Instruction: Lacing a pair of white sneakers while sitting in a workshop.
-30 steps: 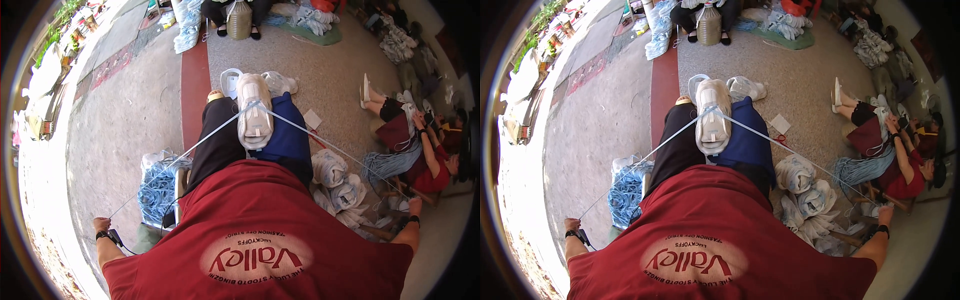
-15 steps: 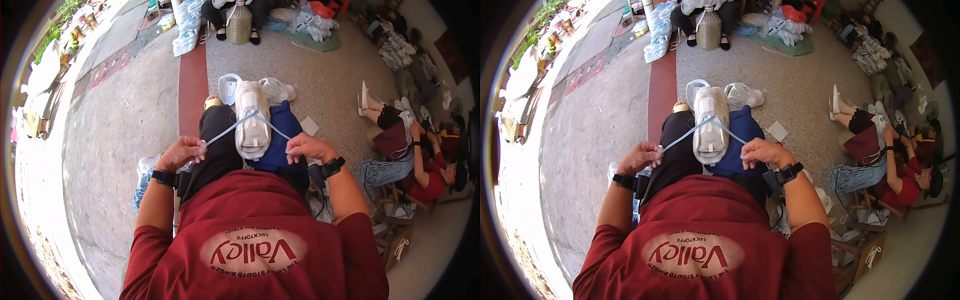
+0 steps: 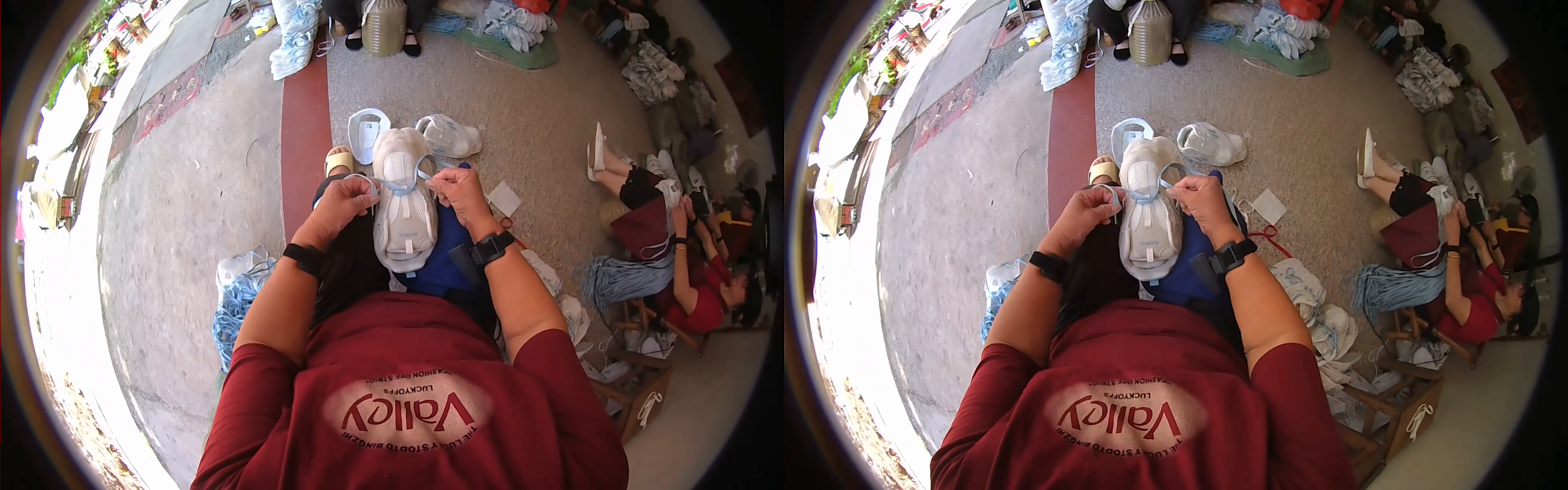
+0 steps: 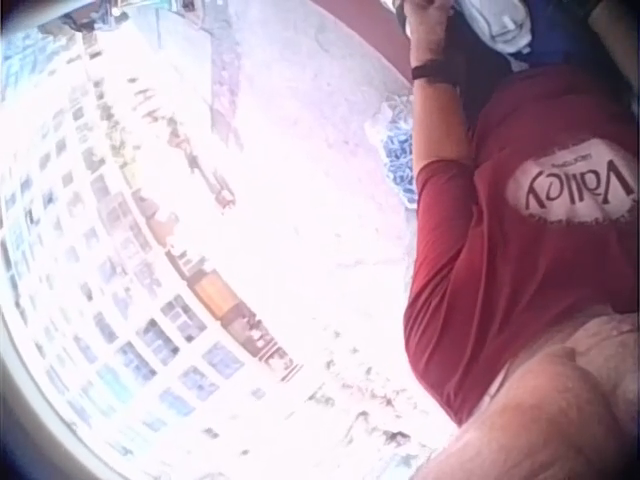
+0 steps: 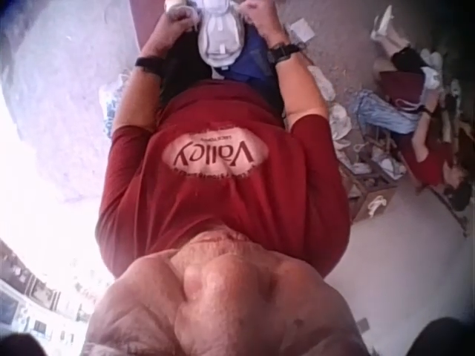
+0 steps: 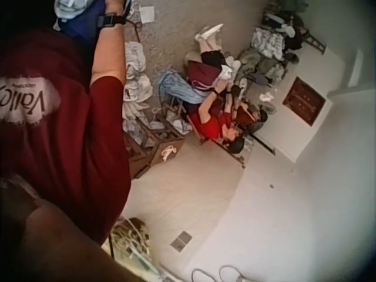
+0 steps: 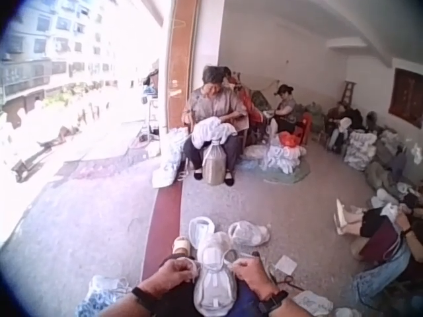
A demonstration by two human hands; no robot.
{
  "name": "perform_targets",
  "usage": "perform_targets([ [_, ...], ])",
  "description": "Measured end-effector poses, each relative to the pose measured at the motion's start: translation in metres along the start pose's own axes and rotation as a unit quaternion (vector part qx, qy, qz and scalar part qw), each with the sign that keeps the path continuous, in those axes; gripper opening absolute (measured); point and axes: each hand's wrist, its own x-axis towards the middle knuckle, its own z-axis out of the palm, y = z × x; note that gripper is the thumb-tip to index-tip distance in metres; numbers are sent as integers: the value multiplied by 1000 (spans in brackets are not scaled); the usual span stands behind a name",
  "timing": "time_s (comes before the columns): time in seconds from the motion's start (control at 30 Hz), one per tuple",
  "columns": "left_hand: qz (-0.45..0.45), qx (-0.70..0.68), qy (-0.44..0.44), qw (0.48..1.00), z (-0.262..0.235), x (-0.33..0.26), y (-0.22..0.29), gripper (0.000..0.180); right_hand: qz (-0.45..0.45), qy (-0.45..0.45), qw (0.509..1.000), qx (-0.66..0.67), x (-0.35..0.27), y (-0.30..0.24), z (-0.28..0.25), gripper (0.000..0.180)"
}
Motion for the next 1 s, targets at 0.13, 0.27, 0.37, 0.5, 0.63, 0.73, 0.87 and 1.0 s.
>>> perform_targets([
  [0.13,3,-41,-10,999,2,0,7,12,42,-19,980,192,1,8,5,4],
  [0.27,-3,-17,-11,1000,4,1,10,13,-17,-19,999,38,4,4,5,9],
  [0.37,10,-20,-18,1000,3,0,9,12,-162,22,963,-214,4,-4,6,12],
  [0.5,-2,-3,-6,1000,3,-1,6,11,-259,23,900,-350,8,-12,17,11],
  [0.63,23,-23,3,999,6,0,5,9,-209,-46,908,-359,22,-11,15,9],
  [0.73,0,1,23,1000,9,-3,5,8,-2,-83,989,-122,28,-1,11,10],
  [0.87,0,11,72,997,19,-13,9,8,-57,93,986,-128,10,11,25,17],
  [1.0,29,-33,57,997,40,-20,17,11,-144,120,914,-360,-10,2,34,18],
])
